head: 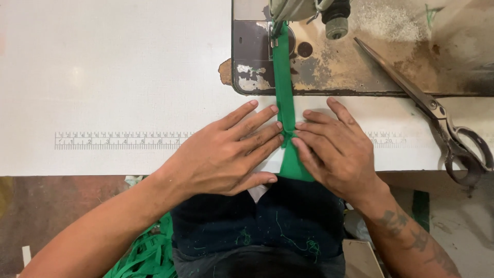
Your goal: Sewing green fabric strips using an industrial sewing machine and cutting them with scissors.
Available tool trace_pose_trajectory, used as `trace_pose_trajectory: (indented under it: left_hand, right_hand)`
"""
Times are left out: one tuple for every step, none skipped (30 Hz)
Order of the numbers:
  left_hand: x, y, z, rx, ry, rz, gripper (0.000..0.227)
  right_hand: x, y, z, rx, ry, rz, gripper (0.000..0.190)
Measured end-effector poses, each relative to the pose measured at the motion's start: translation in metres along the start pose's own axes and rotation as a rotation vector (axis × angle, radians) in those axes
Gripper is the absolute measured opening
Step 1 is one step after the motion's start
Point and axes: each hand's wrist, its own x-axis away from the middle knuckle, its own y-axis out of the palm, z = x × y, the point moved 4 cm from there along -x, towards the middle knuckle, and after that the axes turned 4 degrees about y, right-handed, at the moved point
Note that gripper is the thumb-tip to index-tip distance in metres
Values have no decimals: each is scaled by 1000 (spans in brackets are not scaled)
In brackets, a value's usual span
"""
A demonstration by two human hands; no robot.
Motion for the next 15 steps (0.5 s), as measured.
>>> trace_pose_trajectory:
  left_hand:
    - [-1,-1,1,-4,-8,-1,71]
    - [-2,-2,1,-7,-16,-1,69]
    - [-4,-2,1,-4,-14,-1,69]
    - [-6,-3,2,-49,8,0,67]
    - [-8,-4,4,-97,25,2,66]
    - [-7,-4,5,-98,23,3,66]
    - [-6,-4,5,-92,35,12,67]
    - [-5,-4,4,-86,48,21,68]
    - [-5,-6,3,-86,49,22,68]
    - [-5,-6,1,-95,62,17,68]
    - [-4,-6,1,-99,71,10,68]
    - [-3,-5,1,-95,70,10,68]
    - [-2,-6,0,-90,74,24,66]
    - [-2,-7,-1,-85,78,37,64]
    - [-1,-7,-1,-85,77,40,64]
  right_hand:
    - [2,0,1,-47,31,19,9]
    - [4,0,3,-95,63,39,8]
    - [5,0,3,-93,65,38,8]
    - [7,0,2,-64,52,27,12]
    - [8,0,1,-36,34,16,15]
    - [8,0,-1,-36,32,15,15]
    - [6,1,0,-94,31,-21,17]
    - [4,3,0,-151,29,-57,19]
    - [4,3,0,-149,30,-56,19]
    - [5,5,0,-154,29,-80,25]
    - [7,7,-1,-163,30,-107,32]
    - [9,8,-3,-164,32,-111,32]
    - [11,8,-6,-142,15,-110,36]
    - [12,9,-8,-119,-2,-109,39]
    - [12,10,-9,-117,-3,-111,39]
